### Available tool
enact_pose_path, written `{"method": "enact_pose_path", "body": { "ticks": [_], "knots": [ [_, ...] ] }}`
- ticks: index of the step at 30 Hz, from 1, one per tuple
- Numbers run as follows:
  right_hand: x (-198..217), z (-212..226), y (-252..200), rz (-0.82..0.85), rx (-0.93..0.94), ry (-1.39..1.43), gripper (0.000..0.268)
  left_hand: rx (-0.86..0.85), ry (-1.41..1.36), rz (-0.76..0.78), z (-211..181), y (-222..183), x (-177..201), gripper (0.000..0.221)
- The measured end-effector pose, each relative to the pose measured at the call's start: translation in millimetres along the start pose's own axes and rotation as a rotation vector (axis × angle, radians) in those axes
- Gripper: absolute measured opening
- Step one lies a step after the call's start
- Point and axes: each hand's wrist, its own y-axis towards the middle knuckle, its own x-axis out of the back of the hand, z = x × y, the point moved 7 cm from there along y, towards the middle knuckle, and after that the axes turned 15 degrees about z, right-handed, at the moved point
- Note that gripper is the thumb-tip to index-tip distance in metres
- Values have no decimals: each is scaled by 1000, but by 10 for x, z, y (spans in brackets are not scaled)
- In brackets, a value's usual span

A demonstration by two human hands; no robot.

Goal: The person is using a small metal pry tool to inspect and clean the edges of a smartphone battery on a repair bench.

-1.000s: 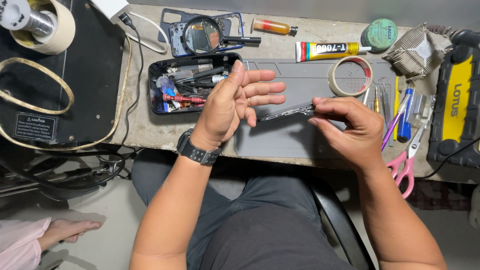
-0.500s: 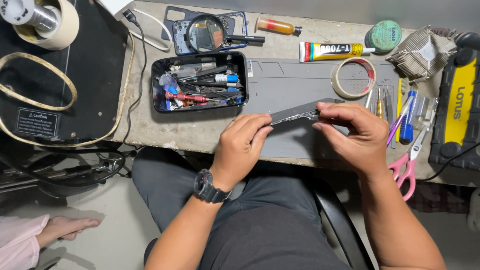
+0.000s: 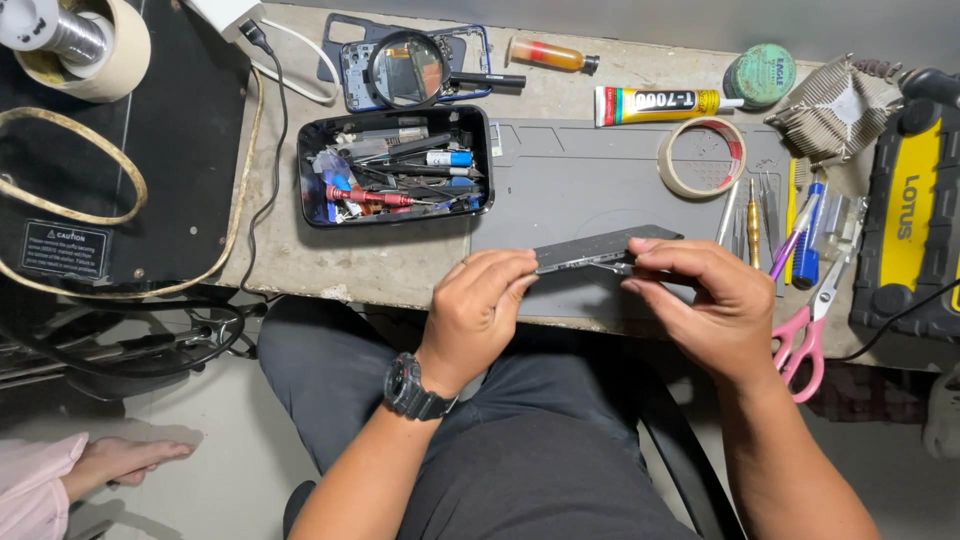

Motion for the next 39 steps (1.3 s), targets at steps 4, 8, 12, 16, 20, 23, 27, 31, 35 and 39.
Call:
{"method": "enact_pose_path", "body": {
  "ticks": [4,8,12,16,20,23,27,31,35,39],
  "knots": [
    [-3,75,125,30,26,-20,27,48,29,23,96,67,39,9],
    [26,-8,148,47,-5,6,28,84,28,44,112,127,48,10],
    [39,-43,192,58,-24,31,27,184,-33,74,157,184,32,10],
    [28,-57,212,55,-23,44,26,285,-142,72,170,231,-25,14],
    [-2,15,208,47,-25,32,25,294,-177,67,113,317,-88,16],
    [-24,78,206,40,-32,1,24,320,-181,82,114,352,-144,16],
    [-48,192,214,23,-18,-79,23,358,-274,57,171,334,-201,15],
    [-83,199,167,1,38,-124,24,379,-273,62,195,321,-203,14],
    [-107,166,135,-7,68,-140,25,387,-273,65,225,317,-218,13],
    [-124,148,101,-41,143,-193,21,383,-262,73,212,324,-212,13]
  ]
}}
